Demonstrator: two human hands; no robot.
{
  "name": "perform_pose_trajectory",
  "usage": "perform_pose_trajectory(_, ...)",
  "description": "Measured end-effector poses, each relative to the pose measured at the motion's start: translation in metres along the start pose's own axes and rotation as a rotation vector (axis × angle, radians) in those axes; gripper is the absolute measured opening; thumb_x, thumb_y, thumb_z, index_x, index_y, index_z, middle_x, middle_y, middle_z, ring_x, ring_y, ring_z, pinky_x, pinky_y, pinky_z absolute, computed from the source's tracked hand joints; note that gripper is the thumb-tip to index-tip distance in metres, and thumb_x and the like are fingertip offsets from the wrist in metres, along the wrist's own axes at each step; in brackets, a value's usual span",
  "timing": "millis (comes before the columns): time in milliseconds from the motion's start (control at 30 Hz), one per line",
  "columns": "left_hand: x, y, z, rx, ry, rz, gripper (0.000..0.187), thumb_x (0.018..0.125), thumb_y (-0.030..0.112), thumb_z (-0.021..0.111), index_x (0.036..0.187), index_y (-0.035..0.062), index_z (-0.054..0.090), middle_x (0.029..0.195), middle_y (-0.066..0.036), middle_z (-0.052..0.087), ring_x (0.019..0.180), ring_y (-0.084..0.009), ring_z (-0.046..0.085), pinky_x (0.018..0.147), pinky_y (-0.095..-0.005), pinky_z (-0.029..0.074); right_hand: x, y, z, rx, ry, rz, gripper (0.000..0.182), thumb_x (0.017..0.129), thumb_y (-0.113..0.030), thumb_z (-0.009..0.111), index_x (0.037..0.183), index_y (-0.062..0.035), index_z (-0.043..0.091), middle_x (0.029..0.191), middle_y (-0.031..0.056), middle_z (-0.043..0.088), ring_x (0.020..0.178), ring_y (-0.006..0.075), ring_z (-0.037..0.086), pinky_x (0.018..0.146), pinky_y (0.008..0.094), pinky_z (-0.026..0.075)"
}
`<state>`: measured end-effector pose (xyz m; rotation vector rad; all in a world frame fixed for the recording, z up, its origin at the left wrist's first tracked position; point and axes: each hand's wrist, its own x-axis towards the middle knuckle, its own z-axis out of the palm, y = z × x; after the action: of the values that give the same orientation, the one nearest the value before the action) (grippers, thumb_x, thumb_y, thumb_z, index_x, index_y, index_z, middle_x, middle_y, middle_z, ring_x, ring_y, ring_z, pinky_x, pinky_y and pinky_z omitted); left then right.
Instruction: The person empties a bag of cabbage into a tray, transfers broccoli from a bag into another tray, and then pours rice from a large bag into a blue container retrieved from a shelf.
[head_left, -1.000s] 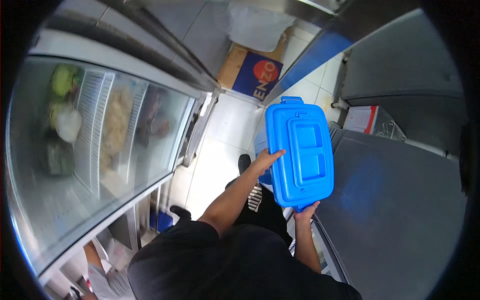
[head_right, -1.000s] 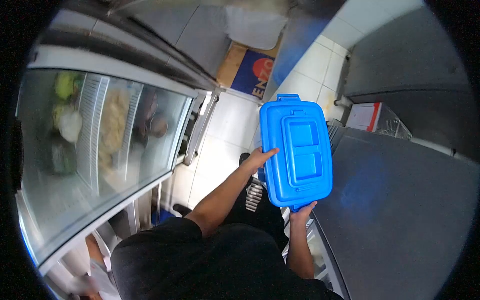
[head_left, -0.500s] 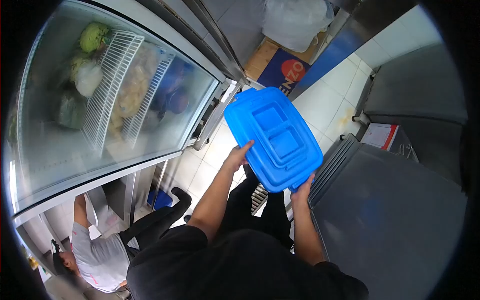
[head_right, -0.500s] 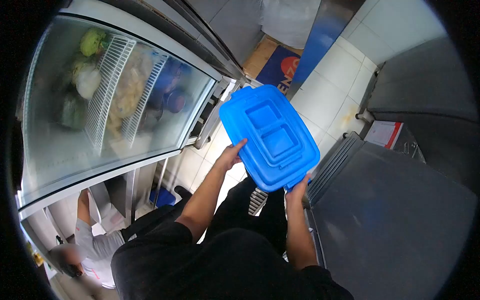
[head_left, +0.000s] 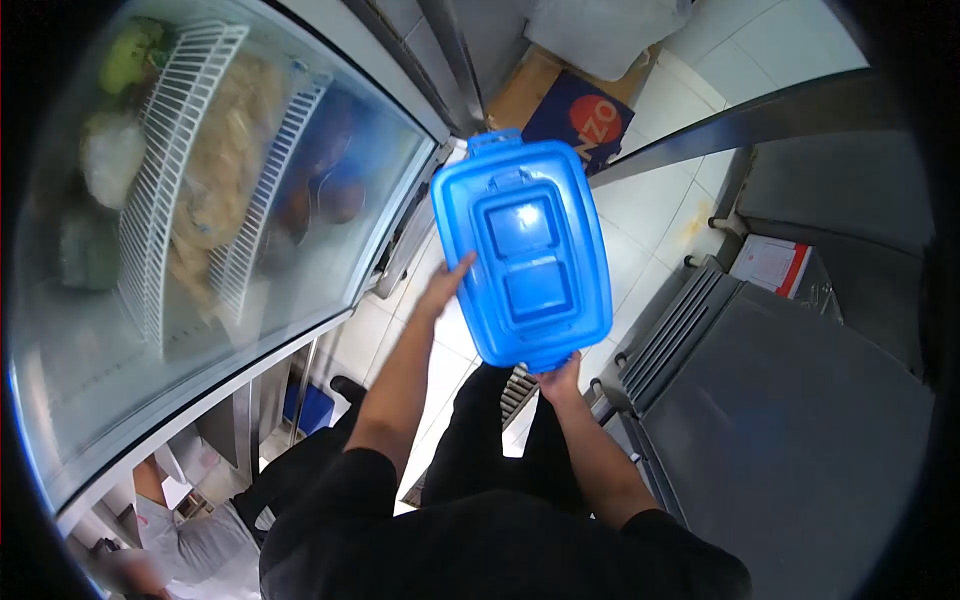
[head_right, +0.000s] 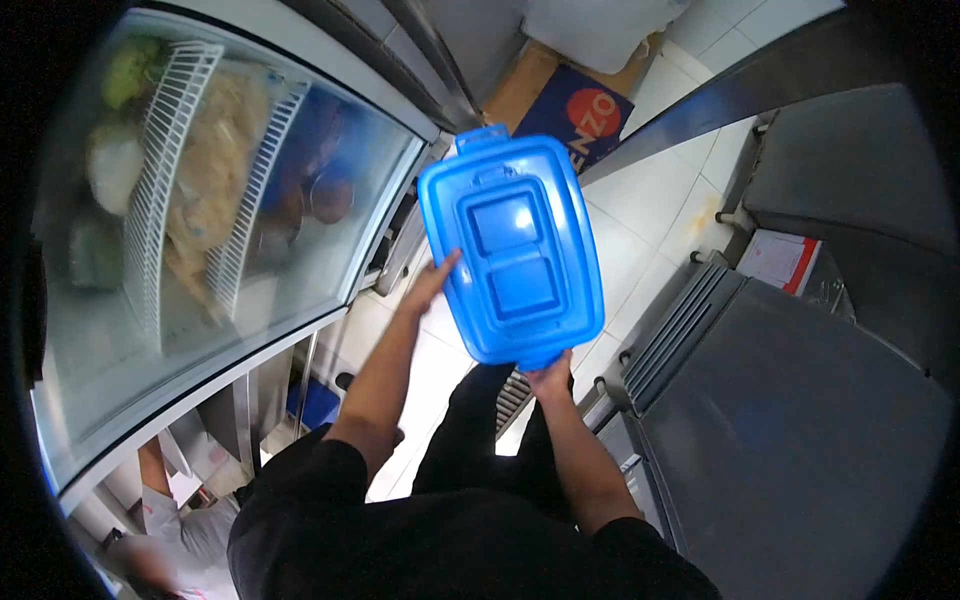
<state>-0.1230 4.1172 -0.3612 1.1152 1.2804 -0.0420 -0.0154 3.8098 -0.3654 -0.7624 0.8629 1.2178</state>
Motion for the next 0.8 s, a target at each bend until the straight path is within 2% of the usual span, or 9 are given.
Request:
perform_pose_trajectory(100, 0.009, 0.046, -0.035, 0.146, -0.094, 0.0, 0.095, 0.08, 0.072, 0.065, 0.13, -0.008, 0.055, 0.111, -0.022, 0.069, 0.102, -0.0294, 0.068, 0.089, -0.0387, 0.054, 0.017, 0.03, 0.031, 0.02, 0.124, -0.027, 0.06, 0.099, -0.061, 0.034, 0.136, -0.0171, 0.051, 0.128, 0.0084, 0.061, 0.112, 0.0279, 0.061, 0.091, 0.0461, 0.052)
perform_pose_trajectory(267, 0.024, 0.073, -0.033, 0.291, 0.214, 0.037, 0.099, 0.077, 0.074, 0.066, 0.121, -0.0149, 0.056, 0.11, -0.029, 0.068, 0.101, -0.0361, 0.069, 0.087, -0.0401, 0.054, 0.029, 0.056, 0.046, -0.092, 0.111, 0.095, 0.077, 0.095, -0.075, 0.027, 0.138, -0.0153, 0.048, 0.13, 0.0109, 0.06, 0.116, 0.0308, 0.06, 0.097, 0.0526, 0.049)
perform_pose_trajectory(433, 0.024, 0.056, -0.03, 0.225, 0.331, 0.014, 0.094, 0.074, 0.073, 0.07, 0.111, -0.012, 0.06, 0.102, -0.028, 0.069, 0.094, -0.0342, 0.07, 0.082, -0.0407, 0.055, 0.019, 0.042, 0.021, -0.592, 0.23, 0.255, 0.077, 0.099, -0.069, 0.024, 0.138, -0.0077, 0.047, 0.126, 0.0184, 0.061, 0.111, 0.0366, 0.061, 0.093, 0.0546, 0.052)
perform_pose_trajectory(500, 0.024, 0.048, -0.03, 0.191, 0.323, 0.016, 0.09, 0.074, 0.074, 0.07, 0.108, -0.0096, 0.06, 0.098, -0.026, 0.069, 0.09, -0.0329, 0.07, 0.079, -0.0405, 0.055, 0.015, 0.009, -0.004, -0.977, 0.293, 0.02, 0.044, 0.102, -0.042, 0.044, 0.132, -0.0107, 0.052, 0.116, 0.0119, 0.063, 0.1, 0.0278, 0.063, 0.081, 0.0418, 0.056)
perform_pose_trajectory(533, 0.026, 0.045, -0.032, 0.169, 0.325, 0.019, 0.089, 0.074, 0.074, 0.07, 0.106, -0.0085, 0.061, 0.095, -0.025, 0.07, 0.088, -0.0322, 0.07, 0.078, -0.0403, 0.055, 0.016, -0.012, -0.013, -0.879, 0.415, -0.093, 0.034, 0.096, -0.032, 0.052, 0.123, -0.011, 0.055, 0.105, 0.0073, 0.063, 0.093, 0.0237, 0.062, 0.076, 0.0383, 0.055)
perform_pose_trajectory(600, 0.024, 0.041, -0.034, 0.162, 0.32, 0.026, 0.085, 0.075, 0.072, 0.07, 0.106, -0.006, 0.06, 0.092, -0.022, 0.07, 0.085, -0.0305, 0.07, 0.076, -0.0391, 0.055, 0.024, -0.057, -0.016, -0.766, 0.554, -0.35, 0.04, 0.096, -0.039, 0.051, 0.123, -0.0092, 0.052, 0.115, 0.01, 0.058, 0.1, 0.0262, 0.06, 0.081, 0.0458, 0.052)
perform_pose_trajectory(667, 0.015, 0.043, -0.032, 0.15, 0.319, 0.022, 0.083, 0.075, 0.071, 0.071, 0.107, -0.0056, 0.059, 0.092, -0.022, 0.07, 0.084, -0.0301, 0.07, 0.075, -0.0389, 0.055, 0.012, -0.091, 0.027, -0.826, 0.438, -0.311, 0.066, 0.099, -0.053, 0.046, 0.147, -0.0082, 0.037, 0.145, 0.0158, 0.045, 0.126, 0.0346, 0.05, 0.092, 0.0515, 0.048)
perform_pose_trajectory(700, 0.01, 0.044, -0.033, 0.131, 0.282, 0.03, 0.085, 0.078, 0.068, 0.071, 0.115, -0.0075, 0.057, 0.099, -0.023, 0.069, 0.089, -0.0296, 0.069, 0.078, -0.0388, 0.055, 0.017, -0.096, 0.041, -0.883, 0.362, -0.29, 0.076, 0.098, -0.063, 0.044, 0.151, -0.0094, 0.034, 0.145, 0.0157, 0.047, 0.125, 0.0345, 0.052, 0.095, 0.0528, 0.047)
perform_pose_trajectory(800, 0.004, 0.019, -0.028, 0.059, 0.268, 0.058, 0.089, 0.081, 0.064, 0.07, 0.127, -0.0098, 0.051, 0.11, -0.025, 0.067, 0.097, -0.0302, 0.068, 0.084, -0.0391, 0.055, -0.003, -0.088, 0.11, -1.1, 0.219, -0.204, 0.078, 0.098, -0.061, 0.047, 0.147, -0.002, 0.039, 0.137, 0.0187, 0.055, 0.12, 0.0305, 0.057, 0.097, 0.0457, 0.048)
